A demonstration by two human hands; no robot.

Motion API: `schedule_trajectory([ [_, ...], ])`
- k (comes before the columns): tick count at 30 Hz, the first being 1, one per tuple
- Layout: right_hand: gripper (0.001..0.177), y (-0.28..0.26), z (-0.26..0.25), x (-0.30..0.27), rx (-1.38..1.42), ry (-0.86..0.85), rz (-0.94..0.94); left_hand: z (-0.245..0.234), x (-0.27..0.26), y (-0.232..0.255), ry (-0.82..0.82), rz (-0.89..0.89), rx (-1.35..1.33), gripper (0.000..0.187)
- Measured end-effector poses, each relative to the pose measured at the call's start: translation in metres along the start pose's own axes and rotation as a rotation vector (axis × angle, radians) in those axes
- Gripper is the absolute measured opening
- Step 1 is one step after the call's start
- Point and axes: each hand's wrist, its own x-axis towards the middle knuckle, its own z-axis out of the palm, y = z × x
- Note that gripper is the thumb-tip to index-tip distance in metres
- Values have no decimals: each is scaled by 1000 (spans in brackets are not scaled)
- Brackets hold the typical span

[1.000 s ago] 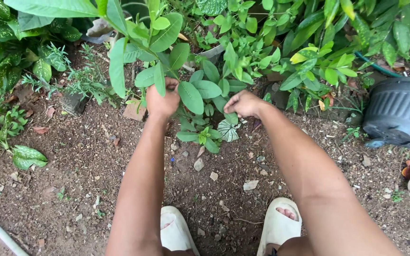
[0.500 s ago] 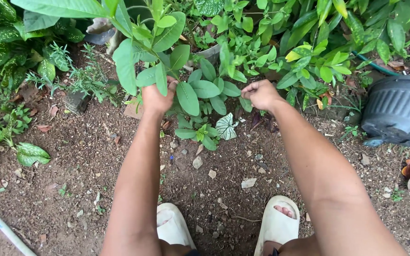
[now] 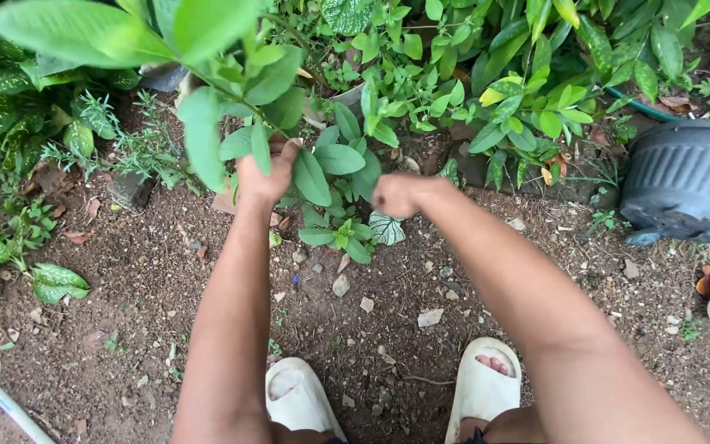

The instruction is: Checking and inspecting leaves and stems of various plants in a garden.

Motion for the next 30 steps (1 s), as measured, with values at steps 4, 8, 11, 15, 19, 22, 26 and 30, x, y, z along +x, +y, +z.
schedule_trajectory([
  [4,41,-50,-9,-6,355,-22,-44,-1,2,1,28,-202,-147,22],
  [8,50,-36,20,49,528,48,-51,-4,2,-1,50,-247,-199,21],
  [11,59,-25,32,75,621,64,52,-8,-3,6,89,-235,-177,20],
  [15,56,-12,38,103,696,31,10,-9,-7,14,90,-203,-149,19],
  [19,45,-18,29,103,700,88,25,-10,-7,15,64,-212,-205,15],
  [22,37,7,62,165,824,128,5,-8,-5,7,60,-223,-285,15],
  [26,31,-25,35,127,912,143,23,-7,-1,-2,41,-215,-384,15],
  [30,28,-34,21,106,894,148,44,-7,-3,-2,1,-205,-429,14],
])
